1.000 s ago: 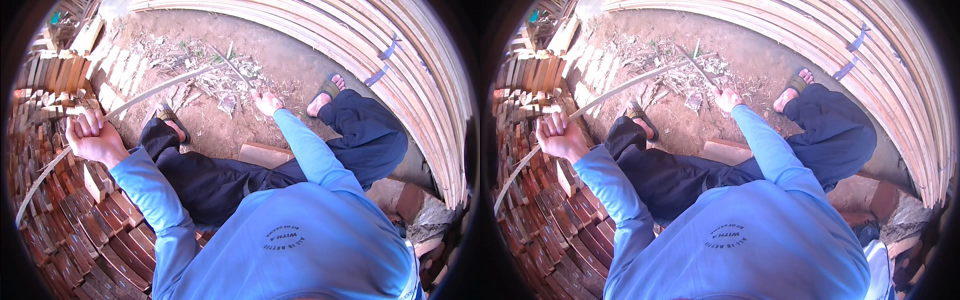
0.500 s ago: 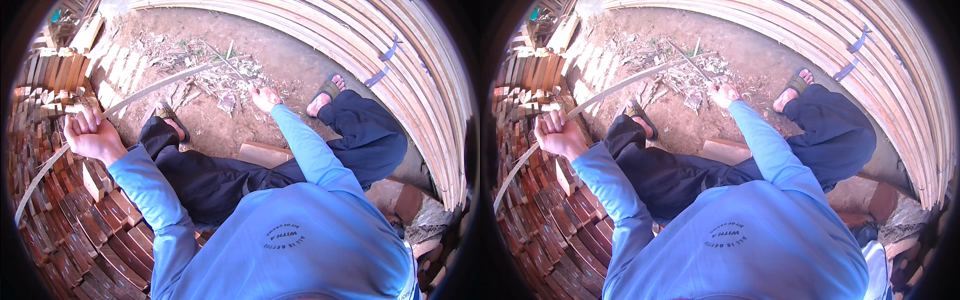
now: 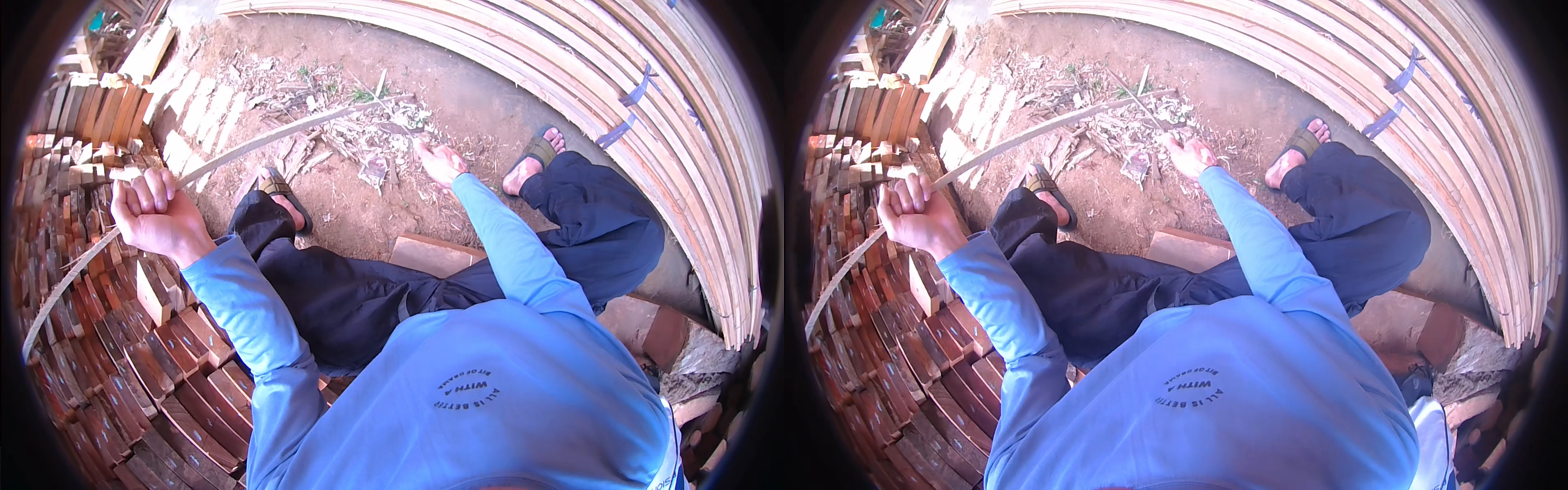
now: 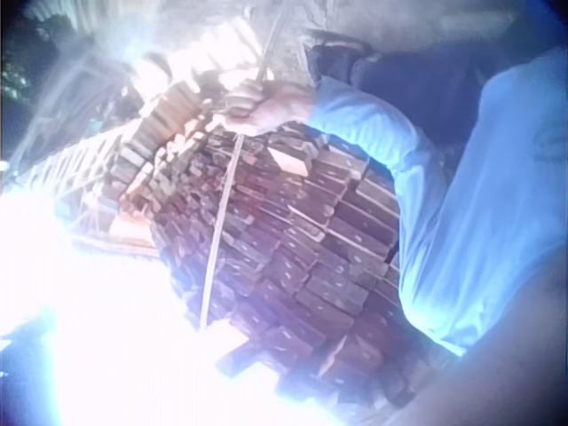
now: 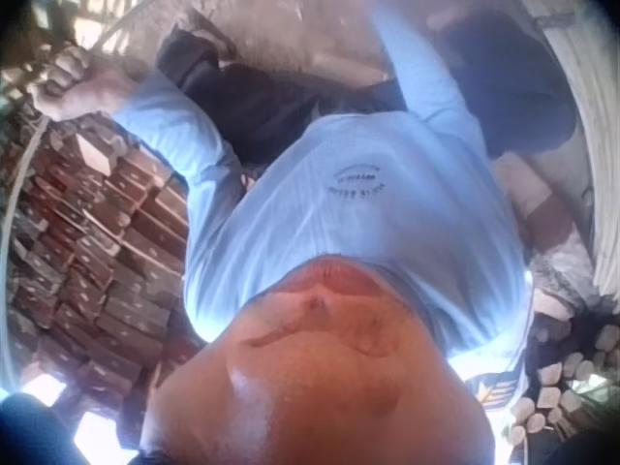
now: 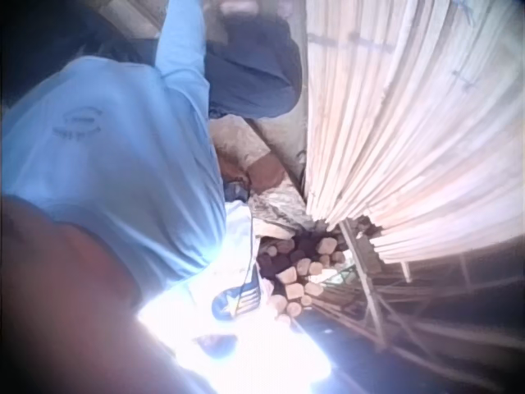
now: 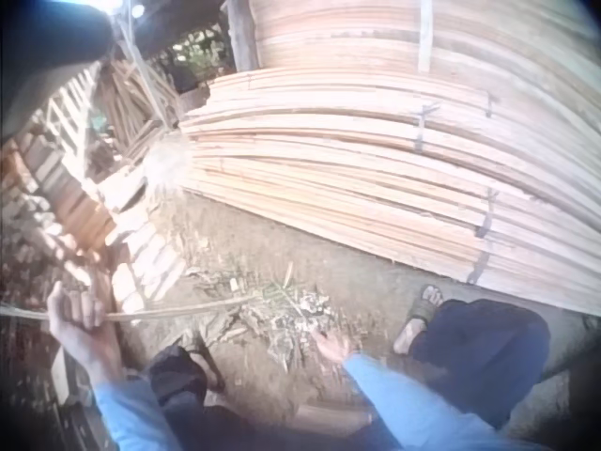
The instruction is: The person uses a spokeshave to shave a long strip of wood by hand while sitting on the ground.
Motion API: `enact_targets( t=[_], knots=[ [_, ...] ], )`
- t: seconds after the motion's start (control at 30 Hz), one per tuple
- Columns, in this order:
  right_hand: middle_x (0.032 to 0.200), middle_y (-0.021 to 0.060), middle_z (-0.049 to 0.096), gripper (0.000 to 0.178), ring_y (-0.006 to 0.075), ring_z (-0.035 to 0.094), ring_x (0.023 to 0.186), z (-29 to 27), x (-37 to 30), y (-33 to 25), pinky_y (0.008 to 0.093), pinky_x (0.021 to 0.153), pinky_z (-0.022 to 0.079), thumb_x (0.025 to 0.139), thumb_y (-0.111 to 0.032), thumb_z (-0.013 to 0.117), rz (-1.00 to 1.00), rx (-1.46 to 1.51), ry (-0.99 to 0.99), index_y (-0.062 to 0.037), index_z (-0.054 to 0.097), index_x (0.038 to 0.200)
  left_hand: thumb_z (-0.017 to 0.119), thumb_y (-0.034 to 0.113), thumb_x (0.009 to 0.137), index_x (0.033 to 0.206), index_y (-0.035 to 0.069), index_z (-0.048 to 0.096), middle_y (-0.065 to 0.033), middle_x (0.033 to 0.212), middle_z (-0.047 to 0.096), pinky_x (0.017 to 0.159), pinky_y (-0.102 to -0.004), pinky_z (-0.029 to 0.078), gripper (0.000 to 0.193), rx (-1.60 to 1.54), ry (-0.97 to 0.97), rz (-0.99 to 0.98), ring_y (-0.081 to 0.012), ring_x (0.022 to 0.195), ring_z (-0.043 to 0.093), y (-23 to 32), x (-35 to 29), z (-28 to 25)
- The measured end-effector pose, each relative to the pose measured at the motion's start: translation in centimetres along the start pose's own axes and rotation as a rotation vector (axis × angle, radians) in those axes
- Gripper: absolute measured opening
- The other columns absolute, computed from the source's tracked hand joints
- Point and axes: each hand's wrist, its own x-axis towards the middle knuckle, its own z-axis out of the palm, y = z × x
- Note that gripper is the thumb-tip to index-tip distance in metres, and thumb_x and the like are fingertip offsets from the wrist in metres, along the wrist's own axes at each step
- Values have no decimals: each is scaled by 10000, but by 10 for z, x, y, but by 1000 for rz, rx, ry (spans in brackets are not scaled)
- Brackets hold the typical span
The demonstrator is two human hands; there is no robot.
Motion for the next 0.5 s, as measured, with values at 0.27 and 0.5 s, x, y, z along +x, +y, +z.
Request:
enact_targets(
  t=[0.27,0.5],
  knots=[
    [947,279,662,808,378,663,840,4,13,6,437,798,514,889,-679,380,94,1,65,72,673,948,453,126,912,565,177,258,38,488,201,463,-257,239,401,-23,-10,-28,-92,459,209,-1,3,2],
    [855,252,662,788,341,673,814,-6,-5,8,407,662,549,895,-683,376,-211,-72,17,46,673,924,437,115,912,562,180,246,35,483,203,462,-259,229,404,-59,-56,-40,-95,452,196,-6,-4,5]
  ],
)
